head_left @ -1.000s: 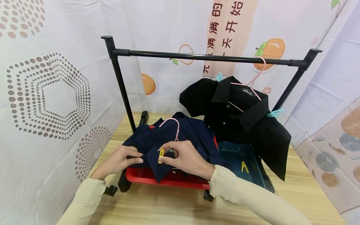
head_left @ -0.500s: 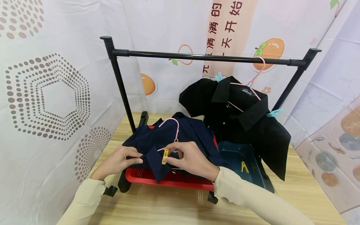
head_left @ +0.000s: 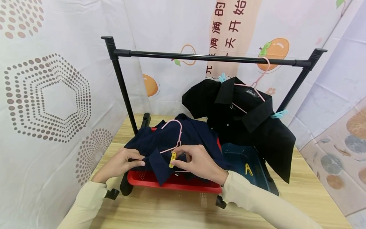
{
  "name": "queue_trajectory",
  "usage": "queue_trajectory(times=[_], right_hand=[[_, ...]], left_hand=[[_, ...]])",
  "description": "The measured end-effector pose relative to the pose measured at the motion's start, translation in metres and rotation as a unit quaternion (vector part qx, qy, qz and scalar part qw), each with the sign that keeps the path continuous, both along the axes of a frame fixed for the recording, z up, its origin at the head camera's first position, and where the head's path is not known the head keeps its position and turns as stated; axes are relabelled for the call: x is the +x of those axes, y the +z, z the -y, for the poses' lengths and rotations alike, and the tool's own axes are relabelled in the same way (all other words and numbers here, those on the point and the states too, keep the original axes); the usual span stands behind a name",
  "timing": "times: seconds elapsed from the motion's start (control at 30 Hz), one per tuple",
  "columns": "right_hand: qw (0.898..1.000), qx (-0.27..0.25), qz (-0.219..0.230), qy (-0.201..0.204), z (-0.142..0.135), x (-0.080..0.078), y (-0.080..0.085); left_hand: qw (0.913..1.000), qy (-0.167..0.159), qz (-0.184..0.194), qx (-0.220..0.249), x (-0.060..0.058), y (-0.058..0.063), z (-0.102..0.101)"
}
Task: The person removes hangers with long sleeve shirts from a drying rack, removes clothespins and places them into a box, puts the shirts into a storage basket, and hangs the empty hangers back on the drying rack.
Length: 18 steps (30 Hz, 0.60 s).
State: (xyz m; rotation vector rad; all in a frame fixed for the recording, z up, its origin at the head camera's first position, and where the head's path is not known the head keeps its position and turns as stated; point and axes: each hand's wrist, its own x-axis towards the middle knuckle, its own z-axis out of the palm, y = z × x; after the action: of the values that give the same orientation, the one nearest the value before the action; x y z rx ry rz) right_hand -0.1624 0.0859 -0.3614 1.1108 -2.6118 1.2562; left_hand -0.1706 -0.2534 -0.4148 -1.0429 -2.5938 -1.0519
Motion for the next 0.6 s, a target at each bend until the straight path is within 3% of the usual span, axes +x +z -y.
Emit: queue_trajectory(times=[0.33,0.6], right_hand=[[1.000,0.001,-0.023,-0.006,-0.011,0.000,-0.002],[0.999,-0.001,-0.031,-0.014,-0.019,0.001,-0.001]], left_hand=[[0.9999,-0.008,-0.010,0.009,0.000,0.001,-0.001],[1.0000,0.001,0.006,0.001,0.001,0.001,-0.001]])
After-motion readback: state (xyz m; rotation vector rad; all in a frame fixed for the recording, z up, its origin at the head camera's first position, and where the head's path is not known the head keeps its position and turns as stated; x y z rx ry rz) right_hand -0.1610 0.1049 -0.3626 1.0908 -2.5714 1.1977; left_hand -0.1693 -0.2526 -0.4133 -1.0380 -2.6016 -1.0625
